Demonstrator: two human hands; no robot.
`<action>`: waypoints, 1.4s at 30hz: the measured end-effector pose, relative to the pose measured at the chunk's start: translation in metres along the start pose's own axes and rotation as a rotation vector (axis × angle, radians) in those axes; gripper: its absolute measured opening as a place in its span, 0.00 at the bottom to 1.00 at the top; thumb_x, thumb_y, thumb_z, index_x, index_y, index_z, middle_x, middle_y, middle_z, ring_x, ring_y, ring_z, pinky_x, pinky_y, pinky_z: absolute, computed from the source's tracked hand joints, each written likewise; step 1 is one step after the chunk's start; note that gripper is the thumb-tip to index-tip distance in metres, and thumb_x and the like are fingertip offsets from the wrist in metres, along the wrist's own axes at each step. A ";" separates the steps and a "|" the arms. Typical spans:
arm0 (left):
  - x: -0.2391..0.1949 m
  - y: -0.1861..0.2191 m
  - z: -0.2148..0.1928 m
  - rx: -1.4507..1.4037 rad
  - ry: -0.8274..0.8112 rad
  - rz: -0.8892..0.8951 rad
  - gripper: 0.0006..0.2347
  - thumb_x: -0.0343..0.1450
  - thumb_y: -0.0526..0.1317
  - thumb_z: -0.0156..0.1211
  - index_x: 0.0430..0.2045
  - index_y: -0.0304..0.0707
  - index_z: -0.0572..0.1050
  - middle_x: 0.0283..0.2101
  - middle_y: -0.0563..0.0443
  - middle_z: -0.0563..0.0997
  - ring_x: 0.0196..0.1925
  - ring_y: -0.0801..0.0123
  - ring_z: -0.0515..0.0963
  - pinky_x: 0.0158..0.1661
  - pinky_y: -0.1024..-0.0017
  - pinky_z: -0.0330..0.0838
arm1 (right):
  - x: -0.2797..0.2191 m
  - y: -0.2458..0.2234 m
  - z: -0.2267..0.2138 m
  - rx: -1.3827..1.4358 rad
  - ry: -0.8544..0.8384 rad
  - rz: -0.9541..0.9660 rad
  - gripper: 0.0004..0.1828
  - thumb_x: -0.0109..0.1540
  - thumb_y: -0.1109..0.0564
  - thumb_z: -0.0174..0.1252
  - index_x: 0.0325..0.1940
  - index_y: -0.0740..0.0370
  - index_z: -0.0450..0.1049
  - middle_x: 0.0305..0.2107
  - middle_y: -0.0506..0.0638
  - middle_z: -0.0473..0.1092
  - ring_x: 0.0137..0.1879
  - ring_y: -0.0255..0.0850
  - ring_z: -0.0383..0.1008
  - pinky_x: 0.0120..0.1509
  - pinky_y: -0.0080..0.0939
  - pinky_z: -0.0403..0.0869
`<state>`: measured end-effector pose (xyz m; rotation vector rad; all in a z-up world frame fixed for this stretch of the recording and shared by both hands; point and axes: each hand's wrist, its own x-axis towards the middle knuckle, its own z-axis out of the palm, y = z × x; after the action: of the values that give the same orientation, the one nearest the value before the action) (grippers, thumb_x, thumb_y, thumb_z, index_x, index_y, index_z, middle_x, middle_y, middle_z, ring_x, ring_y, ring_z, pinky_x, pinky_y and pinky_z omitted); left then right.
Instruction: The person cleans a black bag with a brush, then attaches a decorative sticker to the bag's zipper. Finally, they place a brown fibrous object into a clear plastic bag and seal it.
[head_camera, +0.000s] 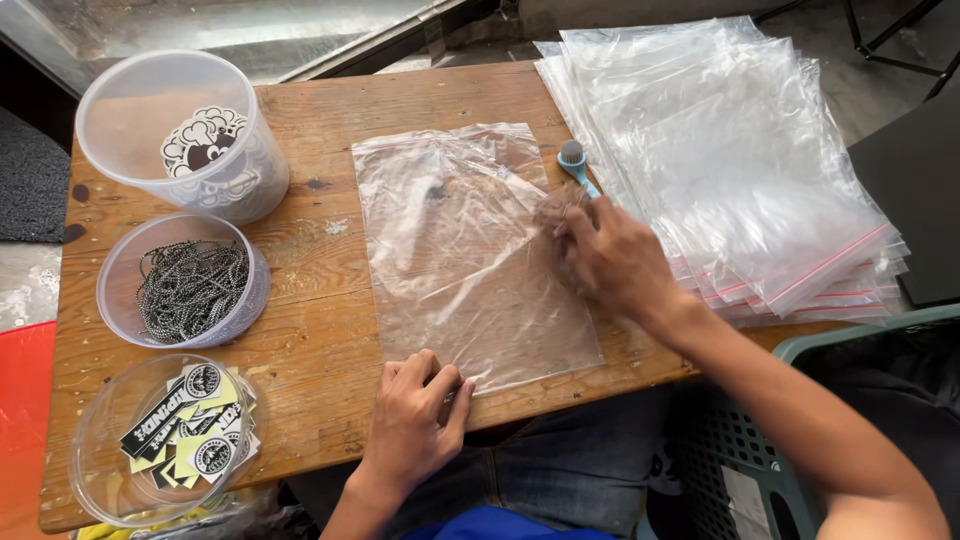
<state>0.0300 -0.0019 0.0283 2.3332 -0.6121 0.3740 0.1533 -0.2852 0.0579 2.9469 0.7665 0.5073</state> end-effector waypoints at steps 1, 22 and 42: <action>0.000 -0.001 0.000 0.003 -0.004 -0.007 0.08 0.70 0.39 0.59 0.21 0.41 0.69 0.26 0.52 0.66 0.27 0.63 0.67 0.36 0.65 0.60 | 0.001 -0.011 -0.014 0.150 -0.014 0.018 0.14 0.65 0.54 0.56 0.50 0.60 0.61 0.44 0.60 0.66 0.28 0.53 0.71 0.21 0.52 0.74; -0.001 -0.002 0.003 -0.004 0.001 -0.035 0.09 0.70 0.40 0.59 0.20 0.42 0.70 0.26 0.52 0.67 0.28 0.63 0.68 0.36 0.65 0.61 | -0.004 -0.035 -0.021 0.396 -0.088 -0.169 0.17 0.57 0.63 0.52 0.51 0.62 0.65 0.47 0.63 0.69 0.42 0.59 0.74 0.43 0.54 0.75; -0.002 -0.002 0.003 0.027 0.012 0.017 0.08 0.70 0.39 0.58 0.21 0.42 0.68 0.27 0.51 0.67 0.30 0.61 0.69 0.36 0.64 0.60 | 0.144 0.019 0.085 0.051 0.042 -0.199 0.12 0.63 0.56 0.54 0.50 0.56 0.71 0.44 0.56 0.72 0.40 0.53 0.72 0.30 0.52 0.72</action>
<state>0.0298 -0.0022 0.0244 2.3510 -0.6252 0.4055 0.3081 -0.2301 0.0231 2.8699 1.0790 0.5423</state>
